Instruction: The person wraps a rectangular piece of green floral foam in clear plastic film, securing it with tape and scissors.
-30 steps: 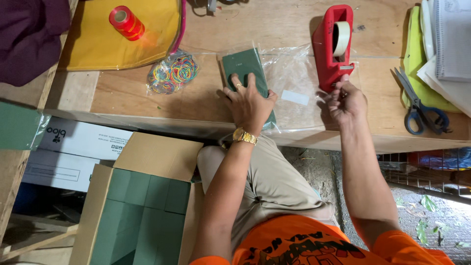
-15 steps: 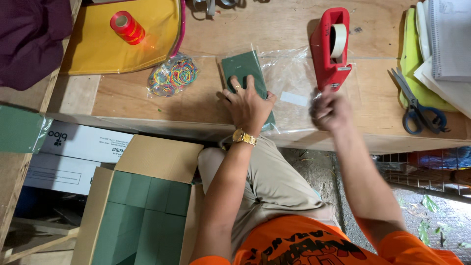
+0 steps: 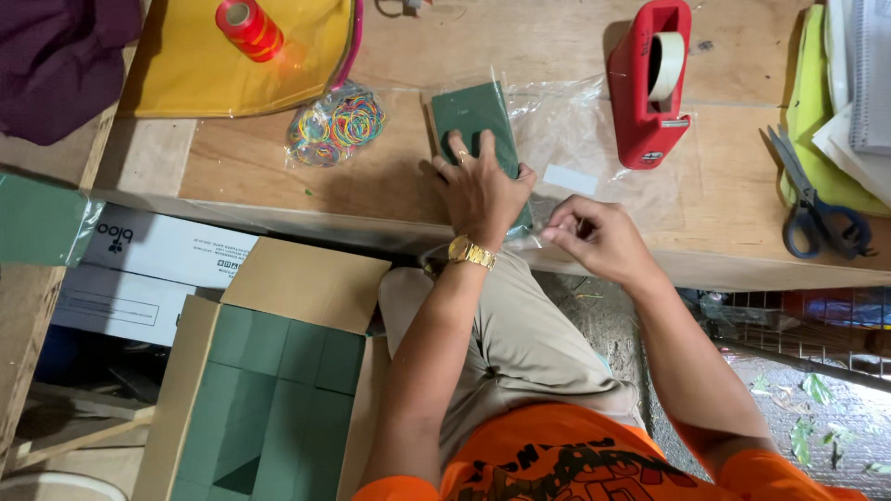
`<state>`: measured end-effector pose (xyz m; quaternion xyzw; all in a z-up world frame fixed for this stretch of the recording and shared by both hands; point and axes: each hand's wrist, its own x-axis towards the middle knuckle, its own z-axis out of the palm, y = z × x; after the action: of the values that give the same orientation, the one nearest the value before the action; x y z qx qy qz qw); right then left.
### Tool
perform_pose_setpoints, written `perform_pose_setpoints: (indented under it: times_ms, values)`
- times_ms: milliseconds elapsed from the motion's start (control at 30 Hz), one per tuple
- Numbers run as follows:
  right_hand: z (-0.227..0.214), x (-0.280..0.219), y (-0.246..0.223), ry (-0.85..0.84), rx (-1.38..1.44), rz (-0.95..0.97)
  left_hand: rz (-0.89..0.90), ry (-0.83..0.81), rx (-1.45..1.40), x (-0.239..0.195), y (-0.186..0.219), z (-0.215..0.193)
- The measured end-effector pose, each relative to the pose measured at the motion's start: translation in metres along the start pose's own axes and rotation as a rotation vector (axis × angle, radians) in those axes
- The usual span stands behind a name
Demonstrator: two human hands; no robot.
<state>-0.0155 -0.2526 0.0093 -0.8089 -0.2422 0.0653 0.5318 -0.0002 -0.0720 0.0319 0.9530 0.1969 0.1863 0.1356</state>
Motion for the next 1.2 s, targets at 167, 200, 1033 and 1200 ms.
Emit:
perform_pose_setpoints:
  times_ms: [167,200,1033,1200]
  values:
    - [0.014,0.003,-0.003,-0.05,-0.247,-0.079,0.009,0.015,-0.005,0.0,-0.002,0.002]
    - [0.017,0.004,-0.002,-0.056,-0.355,-0.073,0.012,0.023,-0.012,-0.001,-0.003,0.001]
    - [0.001,0.047,0.03,-0.171,-0.416,-0.48,0.027,0.032,-0.012,0.0,-0.003,-0.001]
    - [0.0,0.064,0.04,-0.247,-0.317,-0.34,0.026,0.034,0.001,0.0,-0.003,0.003]
